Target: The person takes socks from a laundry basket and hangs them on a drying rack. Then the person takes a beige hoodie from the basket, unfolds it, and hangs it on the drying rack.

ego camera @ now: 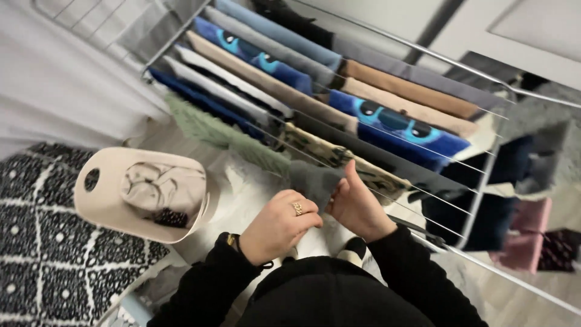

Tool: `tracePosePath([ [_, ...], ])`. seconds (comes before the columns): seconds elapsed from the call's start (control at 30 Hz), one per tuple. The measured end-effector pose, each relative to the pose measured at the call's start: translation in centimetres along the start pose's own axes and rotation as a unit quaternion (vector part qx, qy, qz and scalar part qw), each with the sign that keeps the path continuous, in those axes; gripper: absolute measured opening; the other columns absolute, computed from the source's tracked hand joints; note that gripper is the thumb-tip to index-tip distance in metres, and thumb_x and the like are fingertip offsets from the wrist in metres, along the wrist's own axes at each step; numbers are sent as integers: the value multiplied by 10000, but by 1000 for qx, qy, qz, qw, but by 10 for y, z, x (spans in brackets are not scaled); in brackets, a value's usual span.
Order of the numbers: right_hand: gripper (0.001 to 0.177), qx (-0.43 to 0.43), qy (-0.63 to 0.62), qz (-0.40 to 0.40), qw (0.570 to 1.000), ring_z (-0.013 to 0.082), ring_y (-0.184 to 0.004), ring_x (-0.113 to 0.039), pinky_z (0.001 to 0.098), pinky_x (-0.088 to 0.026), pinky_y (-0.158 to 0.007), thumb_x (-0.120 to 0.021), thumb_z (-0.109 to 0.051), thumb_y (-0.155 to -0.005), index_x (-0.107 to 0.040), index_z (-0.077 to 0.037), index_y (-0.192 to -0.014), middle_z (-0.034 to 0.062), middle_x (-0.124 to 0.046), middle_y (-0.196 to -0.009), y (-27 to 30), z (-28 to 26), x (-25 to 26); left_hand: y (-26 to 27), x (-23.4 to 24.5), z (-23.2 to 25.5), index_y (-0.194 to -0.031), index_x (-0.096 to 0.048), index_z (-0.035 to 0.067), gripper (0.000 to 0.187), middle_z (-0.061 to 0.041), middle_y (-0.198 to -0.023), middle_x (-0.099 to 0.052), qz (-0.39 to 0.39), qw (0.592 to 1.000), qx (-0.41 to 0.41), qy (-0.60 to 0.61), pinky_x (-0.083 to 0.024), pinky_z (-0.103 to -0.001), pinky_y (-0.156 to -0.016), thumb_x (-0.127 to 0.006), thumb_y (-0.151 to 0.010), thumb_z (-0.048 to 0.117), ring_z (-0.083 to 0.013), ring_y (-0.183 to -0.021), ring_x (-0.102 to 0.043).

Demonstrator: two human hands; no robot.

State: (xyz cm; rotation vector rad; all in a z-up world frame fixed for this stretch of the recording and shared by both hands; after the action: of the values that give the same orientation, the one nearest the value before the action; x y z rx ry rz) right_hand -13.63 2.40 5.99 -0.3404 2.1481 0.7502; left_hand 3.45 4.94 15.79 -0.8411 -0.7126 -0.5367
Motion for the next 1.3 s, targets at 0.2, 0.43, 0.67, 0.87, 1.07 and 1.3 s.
tracePosePath([
  [0.2, 543, 115, -47, 106, 987, 270, -1095, -720, 412, -554, -981, -492, -524, -1051, -695, -56, -1238, 129, -746, -1197, 44, -48, 3, -17, -30, -2, -871, -643, 191, 201, 32, -937, -638, -14, 993, -44, -111, -409, -446, -1079, -535, -1035, 234, -179, -994, -624],
  [0.43, 336, 185, -84, 207, 957, 294, -1065, -741, 468, -589, -977, -633, -333, -1012, -697, -63, -1201, 131, -757, -1159, 87, -80, 27, -32, -67, -13, -899, -643, 213, 162, 45, -984, -619, -31, 993, -44, -104, -374, -461, -1105, -534, -1017, 192, -166, -1048, -606],
  [0.67, 228, 246, -103, 245, 932, 321, -948, -777, 486, -647, -793, -670, -246, -1005, -708, -47, -1111, 168, -775, -1064, 121, -105, 60, -59, -97, -10, -901, -646, 207, 92, 33, -1029, -628, -62, 997, -46, -27, -448, -426, -1031, -584, -951, 159, -186, -1046, -636],
  [0.87, 233, 264, -113, 214, 934, 274, -894, -792, 418, -650, -764, -632, -297, -1037, -724, -84, -1012, 141, -794, -995, 153, -122, 68, -97, -127, -7, -982, -687, 180, 112, -22, -1013, -684, -70, 996, -16, 59, -518, -421, -913, -652, -895, 117, -250, -980, -694],
  [1.07, 298, 266, -105, 196, 938, 280, -914, -790, 445, -644, -826, -604, -340, -1050, -712, -76, -966, 154, -795, -955, 182, -139, 71, -153, -137, 8, -1381, -571, 115, 602, -140, -1323, -625, -42, 973, 110, 197, -415, -469, -1113, -822, -853, 257, -347, -1276, -577],
  [1.3, 274, 250, -142, 215, 933, 286, -936, -781, 373, -627, -888, -673, -308, -1017, -687, -45, -943, 167, -794, -958, 206, -154, 98, -177, -237, 6, -1412, -602, 105, 776, -148, -1346, -637, -260, 817, 212, 469, -370, -445, -1140, -959, -725, 147, -231, -1269, -537],
])
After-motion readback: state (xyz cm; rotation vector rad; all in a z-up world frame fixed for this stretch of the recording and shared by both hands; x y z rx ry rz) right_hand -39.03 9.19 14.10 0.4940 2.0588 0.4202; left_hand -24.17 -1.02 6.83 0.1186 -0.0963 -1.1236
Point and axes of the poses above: each hand's wrist, its own y-axis away from the middle knuckle, its own x-axis out of the back of the hand, z = x × y, the point moved 4 cm from there along -y, towards the middle knuckle
